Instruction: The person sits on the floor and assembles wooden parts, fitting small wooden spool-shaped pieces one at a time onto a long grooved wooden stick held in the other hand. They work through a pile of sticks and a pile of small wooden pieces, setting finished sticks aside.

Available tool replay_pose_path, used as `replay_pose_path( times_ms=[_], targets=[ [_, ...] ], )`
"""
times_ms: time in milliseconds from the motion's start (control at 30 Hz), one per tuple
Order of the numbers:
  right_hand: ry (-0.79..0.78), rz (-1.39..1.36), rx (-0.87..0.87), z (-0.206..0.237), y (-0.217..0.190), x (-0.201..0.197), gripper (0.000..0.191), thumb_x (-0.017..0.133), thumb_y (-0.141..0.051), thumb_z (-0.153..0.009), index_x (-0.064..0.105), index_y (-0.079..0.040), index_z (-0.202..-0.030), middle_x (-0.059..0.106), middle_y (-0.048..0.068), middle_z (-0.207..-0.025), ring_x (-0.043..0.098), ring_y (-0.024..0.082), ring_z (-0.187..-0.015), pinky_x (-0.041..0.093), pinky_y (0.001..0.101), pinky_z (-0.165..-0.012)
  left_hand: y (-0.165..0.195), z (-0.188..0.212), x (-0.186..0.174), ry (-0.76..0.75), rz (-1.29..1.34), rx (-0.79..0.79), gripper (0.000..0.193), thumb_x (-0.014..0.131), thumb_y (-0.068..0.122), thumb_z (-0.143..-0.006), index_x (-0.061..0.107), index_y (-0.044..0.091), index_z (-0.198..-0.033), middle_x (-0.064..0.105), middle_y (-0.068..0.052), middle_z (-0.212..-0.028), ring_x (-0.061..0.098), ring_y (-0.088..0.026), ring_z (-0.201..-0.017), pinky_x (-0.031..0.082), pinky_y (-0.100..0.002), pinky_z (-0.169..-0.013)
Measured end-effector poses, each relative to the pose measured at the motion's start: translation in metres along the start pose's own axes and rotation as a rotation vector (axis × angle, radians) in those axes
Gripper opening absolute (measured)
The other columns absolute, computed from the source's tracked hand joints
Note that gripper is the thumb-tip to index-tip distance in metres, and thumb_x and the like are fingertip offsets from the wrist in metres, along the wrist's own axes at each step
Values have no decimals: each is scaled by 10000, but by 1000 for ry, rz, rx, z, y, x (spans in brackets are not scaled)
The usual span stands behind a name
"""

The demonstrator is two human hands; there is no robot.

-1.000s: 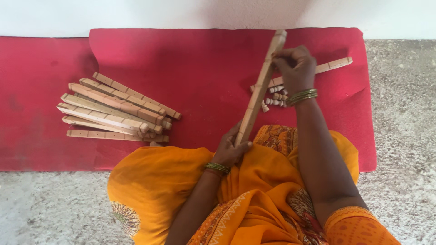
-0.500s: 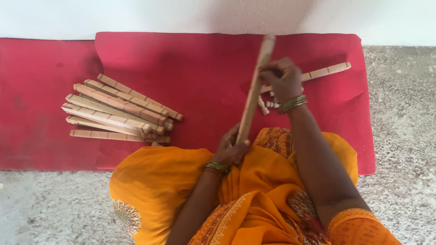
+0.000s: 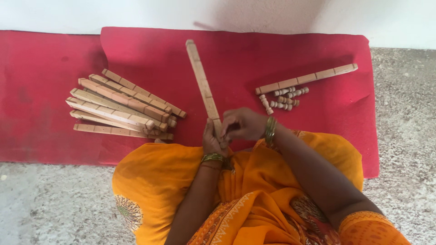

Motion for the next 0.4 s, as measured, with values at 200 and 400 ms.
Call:
replay_pose_path(
  times_ms=[200, 400],
  targets=[
    [-11, 170, -49, -5, -10, 13, 173, 779, -11, -795, 744, -93, -943, 701, 32, -984, 734, 169, -854, 630, 300, -746, 9, 7, 16, -80, 42, 15, 551, 455, 359, -1077, 357, 239, -1605, 656, -22, -863, 589, -74, -571, 477, -208, -414],
    [192, 263, 17, -5, 14, -24, 150, 784, -48, -827, 761, -107, -964, 716, 42, -990, 749, 176, -873, 642, 276, -784, -11, 6, 16, -147, -113, -2, 597, 492, 358, -1085, 336, 199, -1639, 648, -19, -873, 550, -76, -537, 482, -229, -395]
  ],
)
Point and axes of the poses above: each hand's wrist, its own z-axis away from the middle knuckle, its own x-axis out of the palm, y = z × x, the point moved 8 cm from there along -z, towards the middle knuckle
